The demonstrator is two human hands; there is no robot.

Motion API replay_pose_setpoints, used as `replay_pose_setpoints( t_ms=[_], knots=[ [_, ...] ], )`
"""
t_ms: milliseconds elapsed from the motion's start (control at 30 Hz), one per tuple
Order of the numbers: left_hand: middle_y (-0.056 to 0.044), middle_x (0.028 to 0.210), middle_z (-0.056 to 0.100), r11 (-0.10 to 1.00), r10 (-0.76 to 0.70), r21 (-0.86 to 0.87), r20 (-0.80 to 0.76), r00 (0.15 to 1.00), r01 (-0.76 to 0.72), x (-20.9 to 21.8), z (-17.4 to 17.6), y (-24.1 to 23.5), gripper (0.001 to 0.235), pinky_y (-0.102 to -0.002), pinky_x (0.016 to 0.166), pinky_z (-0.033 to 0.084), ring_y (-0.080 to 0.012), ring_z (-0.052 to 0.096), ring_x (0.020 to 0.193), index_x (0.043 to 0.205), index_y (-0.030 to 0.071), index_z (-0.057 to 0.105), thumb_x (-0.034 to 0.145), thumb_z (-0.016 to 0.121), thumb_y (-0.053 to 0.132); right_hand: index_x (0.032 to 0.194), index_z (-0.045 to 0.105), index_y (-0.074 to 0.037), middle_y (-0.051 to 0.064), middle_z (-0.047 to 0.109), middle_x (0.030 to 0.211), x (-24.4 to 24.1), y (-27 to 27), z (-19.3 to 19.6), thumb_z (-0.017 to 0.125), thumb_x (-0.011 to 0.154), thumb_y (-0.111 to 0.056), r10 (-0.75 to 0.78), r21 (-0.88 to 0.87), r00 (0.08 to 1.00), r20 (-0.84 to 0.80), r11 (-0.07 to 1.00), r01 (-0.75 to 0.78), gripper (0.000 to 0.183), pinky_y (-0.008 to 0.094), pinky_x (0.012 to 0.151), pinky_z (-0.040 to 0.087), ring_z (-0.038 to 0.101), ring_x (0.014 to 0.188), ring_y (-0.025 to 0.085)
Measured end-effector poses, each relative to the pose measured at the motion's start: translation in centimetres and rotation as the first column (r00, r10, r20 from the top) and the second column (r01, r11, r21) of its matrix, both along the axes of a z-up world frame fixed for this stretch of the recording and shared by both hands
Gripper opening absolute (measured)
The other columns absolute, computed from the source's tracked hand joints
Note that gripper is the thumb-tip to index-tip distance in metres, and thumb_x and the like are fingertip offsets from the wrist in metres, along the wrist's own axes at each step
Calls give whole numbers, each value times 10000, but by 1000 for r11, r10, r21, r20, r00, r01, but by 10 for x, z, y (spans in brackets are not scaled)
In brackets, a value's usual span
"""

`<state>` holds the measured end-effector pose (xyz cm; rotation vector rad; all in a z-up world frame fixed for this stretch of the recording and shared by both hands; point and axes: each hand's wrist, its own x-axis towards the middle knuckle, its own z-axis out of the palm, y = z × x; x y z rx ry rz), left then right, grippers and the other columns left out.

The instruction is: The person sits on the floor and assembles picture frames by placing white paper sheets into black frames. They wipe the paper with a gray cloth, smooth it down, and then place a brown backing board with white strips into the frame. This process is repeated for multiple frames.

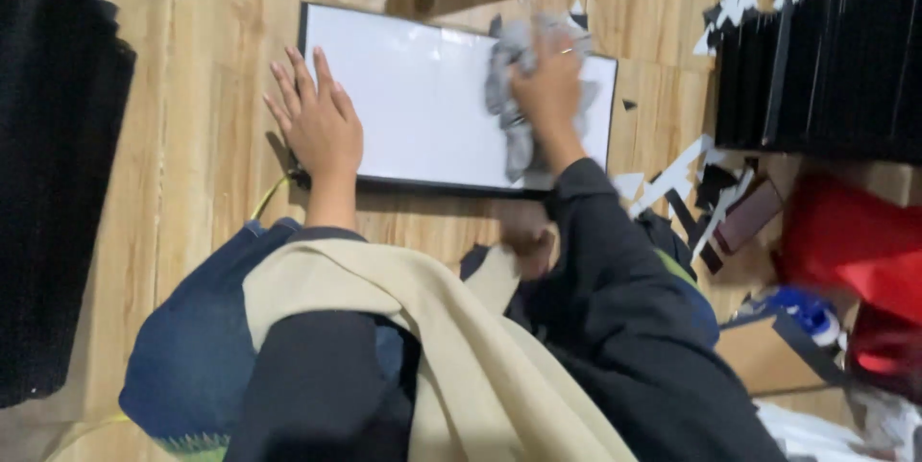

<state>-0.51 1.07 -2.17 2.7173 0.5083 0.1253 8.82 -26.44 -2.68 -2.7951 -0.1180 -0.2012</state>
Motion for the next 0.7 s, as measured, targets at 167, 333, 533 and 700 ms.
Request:
replay_pose_setpoints(
  t_ms=[167,333,533,700],
  knots=[
    [-53,1539,116,999,-1,45,-19,1000,2,-2,16,-4,458,-554,1115,125,-331,111,1411,1506,192,213,1055,271,247,1351,442,-174,153,443,1378,-24,-66,1,623,834,-309,-146,-77,988,54,986,149,564,494,1010,345,332,1291,369],
    [-21,1552,74,999,40,30,-138,990,-37,-3,25,-6,470,-521,1135,76,-320,91,1431,1509,226,121,1051,216,271,1331,450,-81,242,557,1147,-88,-83,14,499,830,-253,-367,94,927,-71,923,373,532,539,815,425,491,1068,427],
    [-103,1529,92,990,139,-26,-37,990,-140,-1,0,1,474,-488,1143,109,-318,100,1418,1502,169,211,1049,220,306,1142,495,-39,277,596,1004,-102,-132,-14,437,873,-387,-586,25,785,-204,798,602,445,554,808,404,536,967,460],
    [-152,1238,491,909,394,-211,148,907,-360,19,-82,27,478,-492,964,358,-310,508,1163,1450,195,281,1041,239,438,1423,152,-162,317,548,1039,-98,-200,8,541,920,-291,-510,-36,858,-60,860,509,648,615,828,451,556,980,545]
  ],
)
